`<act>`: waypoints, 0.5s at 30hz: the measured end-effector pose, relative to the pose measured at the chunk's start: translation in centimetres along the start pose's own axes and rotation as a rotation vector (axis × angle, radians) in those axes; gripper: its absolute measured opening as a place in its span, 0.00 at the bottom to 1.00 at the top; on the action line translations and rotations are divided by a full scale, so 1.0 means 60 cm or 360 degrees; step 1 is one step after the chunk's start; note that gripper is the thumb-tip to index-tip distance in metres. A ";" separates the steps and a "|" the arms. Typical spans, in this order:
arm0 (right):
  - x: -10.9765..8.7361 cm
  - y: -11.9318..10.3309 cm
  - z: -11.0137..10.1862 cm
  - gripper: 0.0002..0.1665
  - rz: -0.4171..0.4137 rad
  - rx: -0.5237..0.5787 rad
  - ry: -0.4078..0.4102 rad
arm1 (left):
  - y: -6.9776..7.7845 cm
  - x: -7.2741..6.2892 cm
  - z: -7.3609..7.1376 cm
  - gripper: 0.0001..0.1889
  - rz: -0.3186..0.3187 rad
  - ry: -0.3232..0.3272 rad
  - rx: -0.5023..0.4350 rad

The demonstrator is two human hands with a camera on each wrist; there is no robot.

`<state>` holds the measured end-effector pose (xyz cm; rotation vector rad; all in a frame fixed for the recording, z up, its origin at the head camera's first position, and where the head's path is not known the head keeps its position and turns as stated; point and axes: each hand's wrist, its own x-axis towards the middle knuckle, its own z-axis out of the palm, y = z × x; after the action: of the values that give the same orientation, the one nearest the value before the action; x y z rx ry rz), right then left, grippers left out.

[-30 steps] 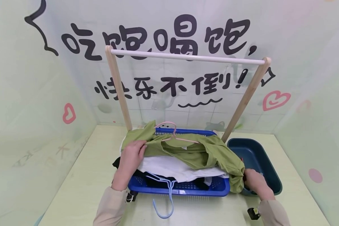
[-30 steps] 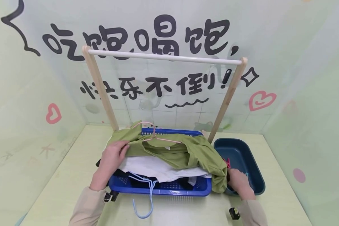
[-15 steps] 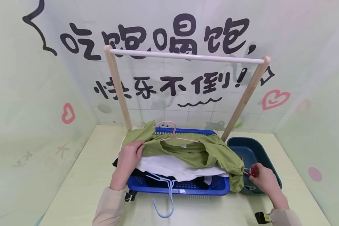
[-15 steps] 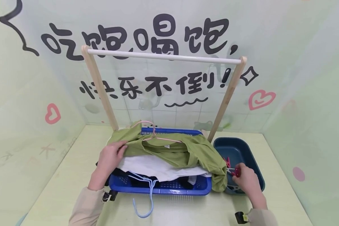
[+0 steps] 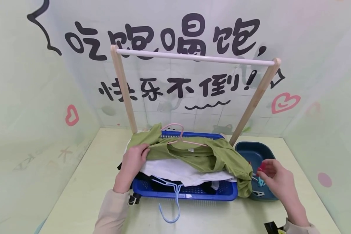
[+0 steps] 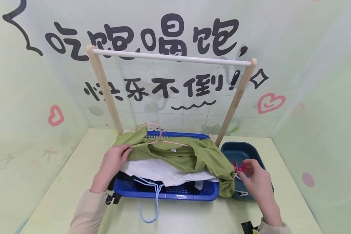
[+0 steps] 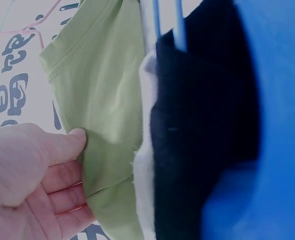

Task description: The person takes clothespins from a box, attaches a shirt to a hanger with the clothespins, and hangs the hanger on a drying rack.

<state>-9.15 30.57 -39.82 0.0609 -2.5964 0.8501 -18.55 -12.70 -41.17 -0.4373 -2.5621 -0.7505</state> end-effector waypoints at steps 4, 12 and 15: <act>0.007 -0.043 -0.003 0.21 -0.0157 0.0083 0.0064 | 0.003 0.004 -0.006 0.04 0.0037 -0.0028 0.0014; 0.027 -0.121 0.012 0.24 -0.0435 0.0238 0.0095 | 0.011 0.017 -0.019 0.03 0.0035 -0.0094 0.0040; 0.038 -0.151 0.024 0.25 -0.0550 0.0313 0.0071 | 0.013 0.020 -0.021 0.03 0.0021 -0.0111 0.0050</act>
<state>-10.28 22.57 -34.96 0.5229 -2.3551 0.9566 -18.86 -12.60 -39.32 -0.4773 -2.6294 -0.7008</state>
